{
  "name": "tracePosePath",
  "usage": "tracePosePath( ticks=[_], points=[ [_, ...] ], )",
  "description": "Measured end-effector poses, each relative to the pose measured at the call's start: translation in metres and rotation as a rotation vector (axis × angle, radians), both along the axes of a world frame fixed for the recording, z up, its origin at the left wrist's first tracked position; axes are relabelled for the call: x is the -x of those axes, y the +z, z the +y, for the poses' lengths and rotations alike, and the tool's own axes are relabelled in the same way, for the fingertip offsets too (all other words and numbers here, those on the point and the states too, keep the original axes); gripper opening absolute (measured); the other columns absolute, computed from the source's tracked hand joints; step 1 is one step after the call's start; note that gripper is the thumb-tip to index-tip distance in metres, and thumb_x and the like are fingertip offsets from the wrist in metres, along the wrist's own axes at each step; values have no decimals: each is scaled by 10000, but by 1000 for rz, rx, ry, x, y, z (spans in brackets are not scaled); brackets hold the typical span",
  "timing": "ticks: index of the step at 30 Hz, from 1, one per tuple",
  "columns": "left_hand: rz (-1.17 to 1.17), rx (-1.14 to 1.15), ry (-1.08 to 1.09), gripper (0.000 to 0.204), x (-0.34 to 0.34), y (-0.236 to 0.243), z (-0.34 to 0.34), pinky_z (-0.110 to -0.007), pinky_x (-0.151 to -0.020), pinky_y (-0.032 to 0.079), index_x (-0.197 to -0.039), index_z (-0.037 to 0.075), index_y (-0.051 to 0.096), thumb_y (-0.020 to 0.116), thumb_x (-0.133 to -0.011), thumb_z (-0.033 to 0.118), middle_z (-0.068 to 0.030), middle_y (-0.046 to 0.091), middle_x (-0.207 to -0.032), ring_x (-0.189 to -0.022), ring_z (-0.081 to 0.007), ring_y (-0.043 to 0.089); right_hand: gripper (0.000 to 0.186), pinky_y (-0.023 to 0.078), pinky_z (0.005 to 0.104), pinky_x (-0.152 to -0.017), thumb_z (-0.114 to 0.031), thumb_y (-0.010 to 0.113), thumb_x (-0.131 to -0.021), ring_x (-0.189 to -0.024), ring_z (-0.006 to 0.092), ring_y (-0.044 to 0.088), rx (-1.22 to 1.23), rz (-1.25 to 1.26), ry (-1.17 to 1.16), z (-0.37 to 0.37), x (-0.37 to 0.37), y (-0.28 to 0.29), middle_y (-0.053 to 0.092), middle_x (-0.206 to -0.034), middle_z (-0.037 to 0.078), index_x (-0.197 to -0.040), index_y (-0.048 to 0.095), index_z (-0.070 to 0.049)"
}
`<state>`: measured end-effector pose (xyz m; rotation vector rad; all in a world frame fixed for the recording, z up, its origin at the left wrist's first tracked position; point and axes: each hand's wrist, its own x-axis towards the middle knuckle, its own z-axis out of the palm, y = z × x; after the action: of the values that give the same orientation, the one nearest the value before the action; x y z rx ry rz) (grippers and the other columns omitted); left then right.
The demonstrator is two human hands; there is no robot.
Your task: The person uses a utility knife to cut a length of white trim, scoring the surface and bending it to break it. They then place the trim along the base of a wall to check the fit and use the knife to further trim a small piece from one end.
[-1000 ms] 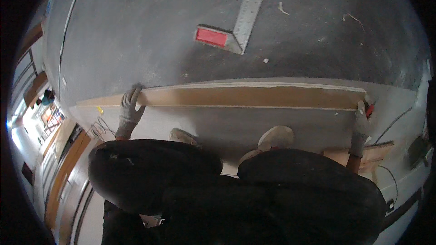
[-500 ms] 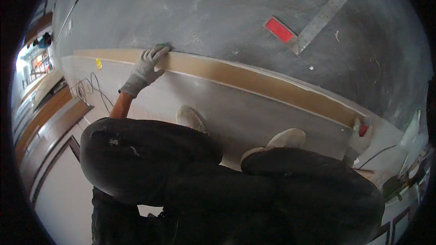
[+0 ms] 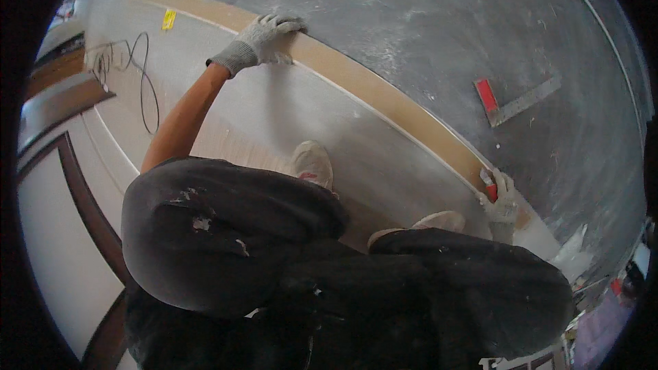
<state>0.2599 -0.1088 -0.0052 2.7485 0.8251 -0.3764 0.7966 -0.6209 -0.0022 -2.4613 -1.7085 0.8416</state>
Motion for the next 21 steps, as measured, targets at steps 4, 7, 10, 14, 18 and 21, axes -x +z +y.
tracePosePath(
  ticks=[4, 7, 10, 14, 18, 21],
  points=[
    [-10, -28, 55, 848, 21, 0, 13, -520, -1243, 375, -1484, 202, 558, 908, -763, 481, -80, 516, -1552, -1463, -370, 471, 821, 537, 492, -999, -408, 879, -775, -1249, 406, 622, 21, 6, 75, 8, -8, 5, 583, -1418, 145, -1495, 558, -179],
    [-101, -62, 78, 868, 44, -6, 23, -516, -1242, 380, -1498, 204, 550, 874, -775, 557, -89, 550, -1517, -1450, -367, 487, 803, 524, 477, -1027, -314, 890, -778, -1268, 401, 601, 100, 77, 81, 25, -1, 16, 564, -1408, 157, -1478, 538, -137],
    [-36, -99, 70, 920, 70, -19, 35, -515, -1240, 378, -1516, 191, 537, 845, -770, 633, -108, 571, -1494, -1444, -364, 494, 785, 518, 472, -1038, -280, 889, -793, -1283, 403, 585, 170, 82, 99, 31, 10, 15, 559, -1399, 169, -1468, 530, -102],
    [-60, -99, 44, 959, 60, -22, 33, -495, -1251, 370, -1495, 151, 556, 818, -757, 705, -97, 561, -1513, -1450, -347, 486, 765, 514, 477, -1039, -269, 887, -818, -1293, 403, 576, 255, 87, 77, 32, 0, 21, 557, -1401, 171, -1463, 520, -83],
    [-37, -61, 29, 944, 54, -10, 38, -502, -1257, 357, -1515, 131, 537, 788, -807, 702, -116, 550, -1533, -1455, -356, 480, 660, 506, 424, -1042, -270, 832, -915, -1210, 333, 628, 63, 69, 153, 10, -31, 5, 613, -1336, 136, -1457, 532, -42],
    [-100, -66, 116, 941, 44, 9, 41, -508, -1259, 349, -1538, 125, 515, 771, -833, 694, -132, 538, -1548, -1452, -361, 482, 634, 494, 418, -1056, -240, 803, -936, -1249, 315, 615, 19, 96, 38, -9, -78, 14, 611, -1366, 139, -1471, 531, -36]
  ],
)
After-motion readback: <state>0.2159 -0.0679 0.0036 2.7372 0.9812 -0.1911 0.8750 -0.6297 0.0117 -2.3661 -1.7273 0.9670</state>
